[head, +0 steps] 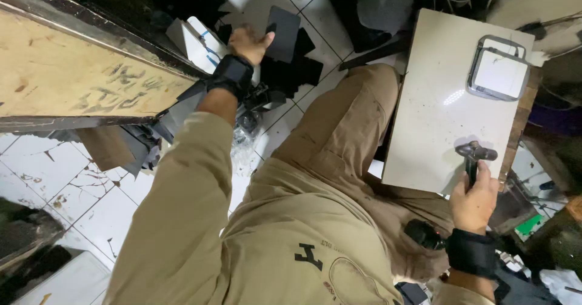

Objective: The person applies adhesive tape to small leather pocket components, folds the edges, and taps them with a hammer to secure the bond.

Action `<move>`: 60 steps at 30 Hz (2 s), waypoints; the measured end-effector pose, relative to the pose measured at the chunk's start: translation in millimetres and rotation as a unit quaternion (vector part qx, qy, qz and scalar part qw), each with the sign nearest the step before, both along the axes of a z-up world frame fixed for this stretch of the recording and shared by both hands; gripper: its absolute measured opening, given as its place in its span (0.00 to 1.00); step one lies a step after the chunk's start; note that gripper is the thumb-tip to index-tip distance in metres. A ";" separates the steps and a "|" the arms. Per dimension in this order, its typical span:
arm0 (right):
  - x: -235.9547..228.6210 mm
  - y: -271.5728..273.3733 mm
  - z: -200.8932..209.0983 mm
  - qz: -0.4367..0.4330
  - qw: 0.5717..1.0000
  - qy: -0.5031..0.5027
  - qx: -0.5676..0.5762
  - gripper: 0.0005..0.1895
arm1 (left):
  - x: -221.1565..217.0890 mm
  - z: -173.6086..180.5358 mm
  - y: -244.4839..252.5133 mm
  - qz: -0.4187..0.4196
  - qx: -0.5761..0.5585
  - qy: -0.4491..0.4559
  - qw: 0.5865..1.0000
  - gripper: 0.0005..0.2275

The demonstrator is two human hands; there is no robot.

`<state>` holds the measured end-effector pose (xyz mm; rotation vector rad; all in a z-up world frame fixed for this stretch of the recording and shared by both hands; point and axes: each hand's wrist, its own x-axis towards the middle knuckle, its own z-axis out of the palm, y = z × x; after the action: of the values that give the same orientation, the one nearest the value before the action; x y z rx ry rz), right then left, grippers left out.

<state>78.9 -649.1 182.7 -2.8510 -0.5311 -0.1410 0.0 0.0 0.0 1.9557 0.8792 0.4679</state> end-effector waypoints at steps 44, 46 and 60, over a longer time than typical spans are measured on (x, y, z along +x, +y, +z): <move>13.0 17.5 -0.2 -0.037 0.976 0.007 0.213 0.23 | 317.9 187.6 -378.4 -0.421 0.297 0.219 0.829 0.42; 15.6 18.7 -0.4 -0.041 0.976 0.010 0.213 0.23 | 323.6 188.7 -375.5 -0.418 0.292 0.227 0.830 0.45; 12.0 20.9 -6.0 -0.050 0.983 -0.011 0.175 0.22 | 272.8 161.9 -342.7 -0.439 0.105 -0.163 0.877 0.17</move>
<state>90.9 -628.2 176.8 -2.5343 -0.3281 -0.2579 272.8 -342.7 161.9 2.1409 -0.3197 0.3266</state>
